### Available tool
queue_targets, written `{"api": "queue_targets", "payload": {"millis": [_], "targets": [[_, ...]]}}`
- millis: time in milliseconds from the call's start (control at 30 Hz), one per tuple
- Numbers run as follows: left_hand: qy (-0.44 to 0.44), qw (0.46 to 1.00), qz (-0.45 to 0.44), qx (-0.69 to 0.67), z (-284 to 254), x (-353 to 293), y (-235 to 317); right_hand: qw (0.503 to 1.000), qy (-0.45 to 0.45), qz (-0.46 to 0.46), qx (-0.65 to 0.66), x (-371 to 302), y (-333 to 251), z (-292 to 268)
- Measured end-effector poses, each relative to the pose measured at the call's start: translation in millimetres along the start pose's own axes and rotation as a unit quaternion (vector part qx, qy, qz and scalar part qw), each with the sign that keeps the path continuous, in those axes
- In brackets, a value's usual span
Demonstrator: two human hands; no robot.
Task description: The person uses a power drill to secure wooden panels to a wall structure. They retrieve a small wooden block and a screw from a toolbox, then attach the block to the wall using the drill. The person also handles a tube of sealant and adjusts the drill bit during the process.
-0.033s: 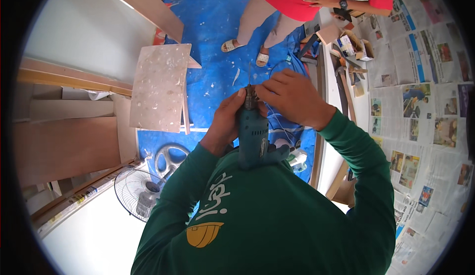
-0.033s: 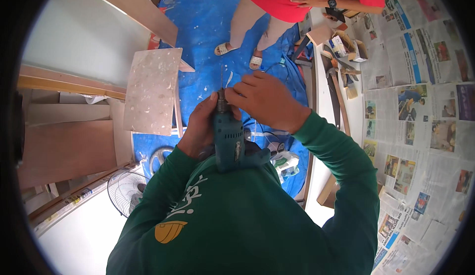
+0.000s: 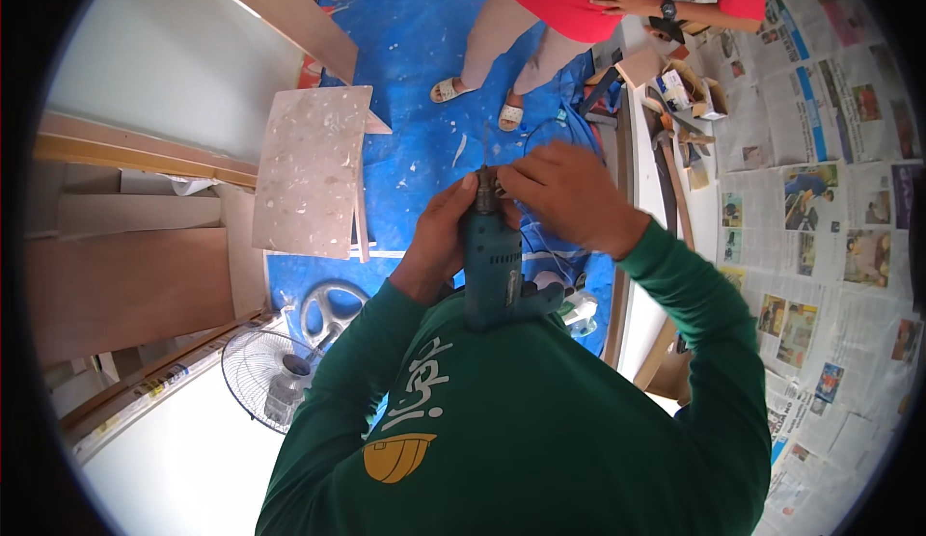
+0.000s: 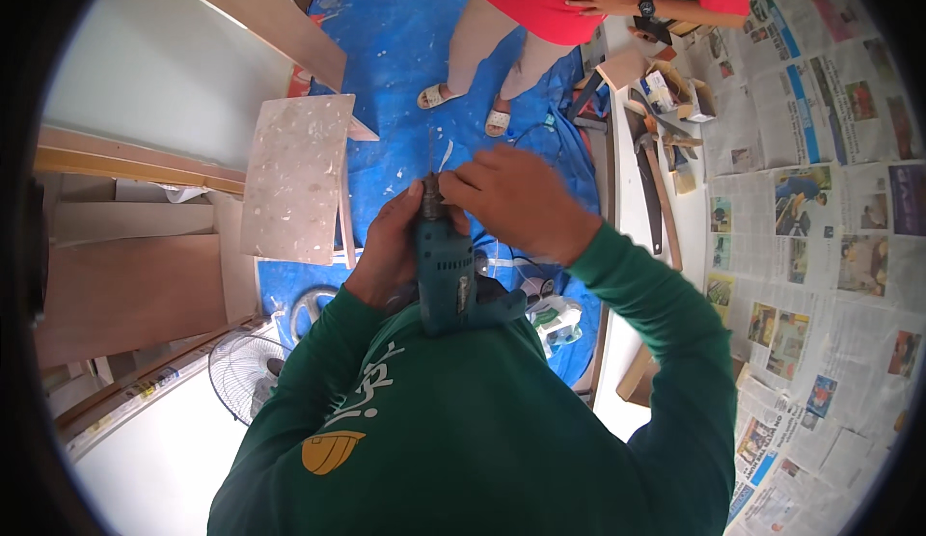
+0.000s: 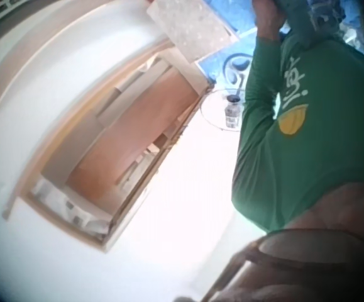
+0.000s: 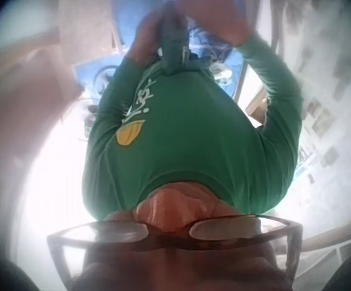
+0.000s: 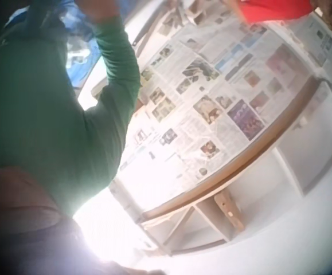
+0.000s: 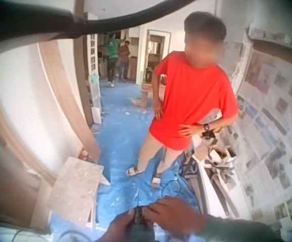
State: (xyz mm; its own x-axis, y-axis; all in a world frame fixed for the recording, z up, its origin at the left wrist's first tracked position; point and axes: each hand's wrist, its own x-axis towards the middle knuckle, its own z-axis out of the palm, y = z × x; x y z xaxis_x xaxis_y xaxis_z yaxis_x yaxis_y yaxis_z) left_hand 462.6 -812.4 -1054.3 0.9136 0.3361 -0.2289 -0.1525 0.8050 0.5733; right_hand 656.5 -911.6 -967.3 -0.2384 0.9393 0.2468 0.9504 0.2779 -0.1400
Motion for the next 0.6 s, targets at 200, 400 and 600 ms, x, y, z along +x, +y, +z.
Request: {"api": "queue_targets", "payload": {"millis": [200,400,600], "targets": [[-0.012,0.999,0.002,0.042,3,-4,0,0.995,0.004,0.060,0.074,-2,-24,-2],[0.011,0.998,0.002,0.058,14,-2,1,0.996,0.047,0.031,0.071,0,-14,2],[0.123,0.990,0.054,0.042,15,-6,-16,0.990,0.116,0.074,0.010,-14,-23,59]]}}
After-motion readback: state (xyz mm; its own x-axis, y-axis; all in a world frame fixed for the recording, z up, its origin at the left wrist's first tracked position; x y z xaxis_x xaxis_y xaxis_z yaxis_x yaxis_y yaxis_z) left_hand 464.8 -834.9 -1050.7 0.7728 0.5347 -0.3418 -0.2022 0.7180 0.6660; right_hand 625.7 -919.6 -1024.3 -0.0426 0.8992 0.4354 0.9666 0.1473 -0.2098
